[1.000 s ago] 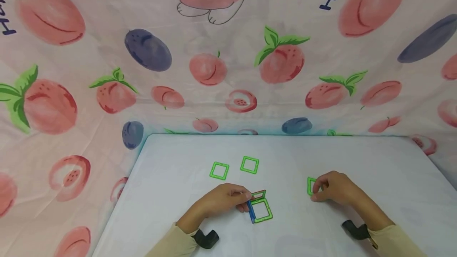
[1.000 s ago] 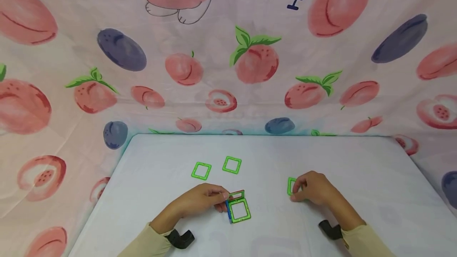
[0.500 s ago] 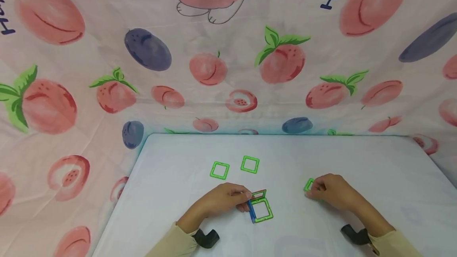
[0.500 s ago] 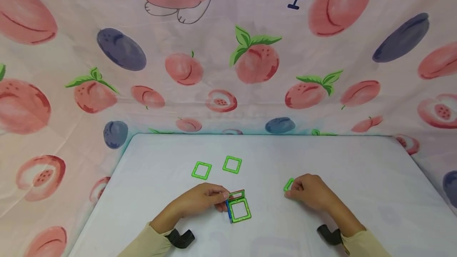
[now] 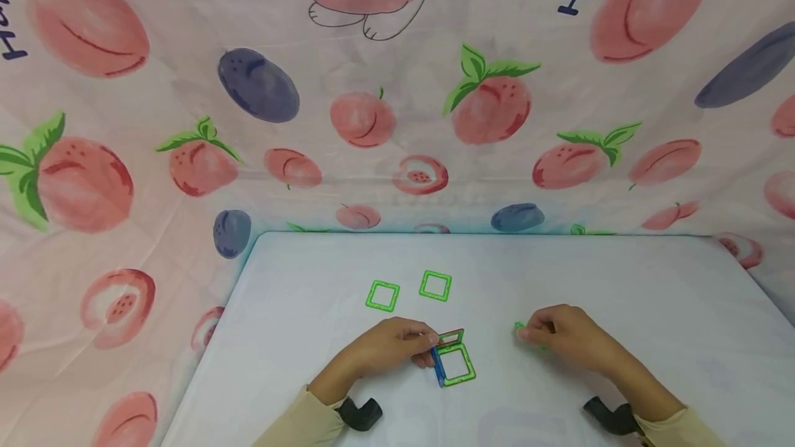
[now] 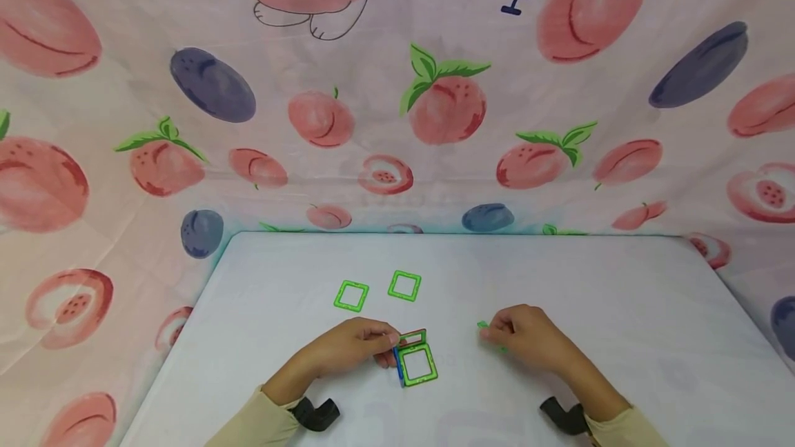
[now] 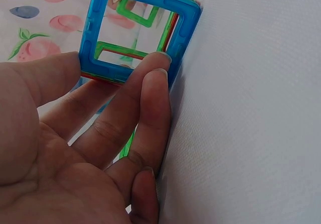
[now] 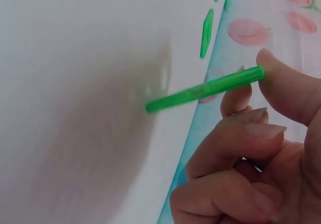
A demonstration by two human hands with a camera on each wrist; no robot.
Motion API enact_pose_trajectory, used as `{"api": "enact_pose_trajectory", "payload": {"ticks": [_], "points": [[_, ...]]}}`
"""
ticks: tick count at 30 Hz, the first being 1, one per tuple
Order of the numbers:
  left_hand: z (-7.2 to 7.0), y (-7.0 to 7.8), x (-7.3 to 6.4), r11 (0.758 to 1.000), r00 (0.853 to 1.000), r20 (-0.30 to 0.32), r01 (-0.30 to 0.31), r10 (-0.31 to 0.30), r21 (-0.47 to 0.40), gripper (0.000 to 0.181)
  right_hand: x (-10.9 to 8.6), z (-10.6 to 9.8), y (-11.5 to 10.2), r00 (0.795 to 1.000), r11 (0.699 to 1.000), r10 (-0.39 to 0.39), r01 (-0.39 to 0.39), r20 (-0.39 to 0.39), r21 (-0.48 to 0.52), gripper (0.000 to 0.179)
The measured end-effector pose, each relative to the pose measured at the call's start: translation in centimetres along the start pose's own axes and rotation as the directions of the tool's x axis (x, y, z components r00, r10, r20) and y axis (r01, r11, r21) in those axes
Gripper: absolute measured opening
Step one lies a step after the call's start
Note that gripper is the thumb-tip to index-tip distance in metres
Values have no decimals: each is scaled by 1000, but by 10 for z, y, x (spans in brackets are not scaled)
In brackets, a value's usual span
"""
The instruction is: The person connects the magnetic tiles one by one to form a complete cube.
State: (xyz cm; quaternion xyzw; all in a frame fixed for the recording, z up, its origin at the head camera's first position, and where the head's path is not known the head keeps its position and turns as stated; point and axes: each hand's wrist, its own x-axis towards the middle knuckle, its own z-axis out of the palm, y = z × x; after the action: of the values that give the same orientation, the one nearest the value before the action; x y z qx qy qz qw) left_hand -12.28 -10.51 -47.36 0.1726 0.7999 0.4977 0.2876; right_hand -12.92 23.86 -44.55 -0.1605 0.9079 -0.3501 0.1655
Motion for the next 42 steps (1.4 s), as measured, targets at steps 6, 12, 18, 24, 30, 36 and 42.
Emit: {"api": "enact_pose_trajectory", "payload": {"ticks": [6, 12, 18, 24, 30, 36, 42], "points": [[1, 1, 0, 1000, 1000, -3, 0, 0, -4, 27, 3, 9, -6, 1000, 999, -9, 8, 26, 43, 34], [0, 2, -1, 1000, 1000, -7, 4, -4, 5, 27, 8, 20, -12, 1000, 999, -4, 3, 24, 35, 33], [1, 1, -1, 1000, 1000, -7, 11, -11, -11, 26, 13, 32, -18, 1000, 999, -5, 4, 25, 43, 35], [1, -1, 0, 1000, 1000, -9, 11, -12, -16, 26, 17, 40, -26, 999, 996, 15, -18, 33, 85, 33], [2, -2, 0, 1000, 1000, -12, 7, -8, -18, 25, 20, 48, -32, 998, 994, 32, -37, 48, 104, 34], [2, -2, 0, 1000, 1000, -14, 10, -11, -26, 24, 22, 54, -38, 998, 993, 49, -53, 43, 103, 32], [2, -1, 0, 1000, 1000, -20, 12, -12, -16, 25, 24, 58, -39, 997, 989, 62, -67, 45, 131, 31]]}}
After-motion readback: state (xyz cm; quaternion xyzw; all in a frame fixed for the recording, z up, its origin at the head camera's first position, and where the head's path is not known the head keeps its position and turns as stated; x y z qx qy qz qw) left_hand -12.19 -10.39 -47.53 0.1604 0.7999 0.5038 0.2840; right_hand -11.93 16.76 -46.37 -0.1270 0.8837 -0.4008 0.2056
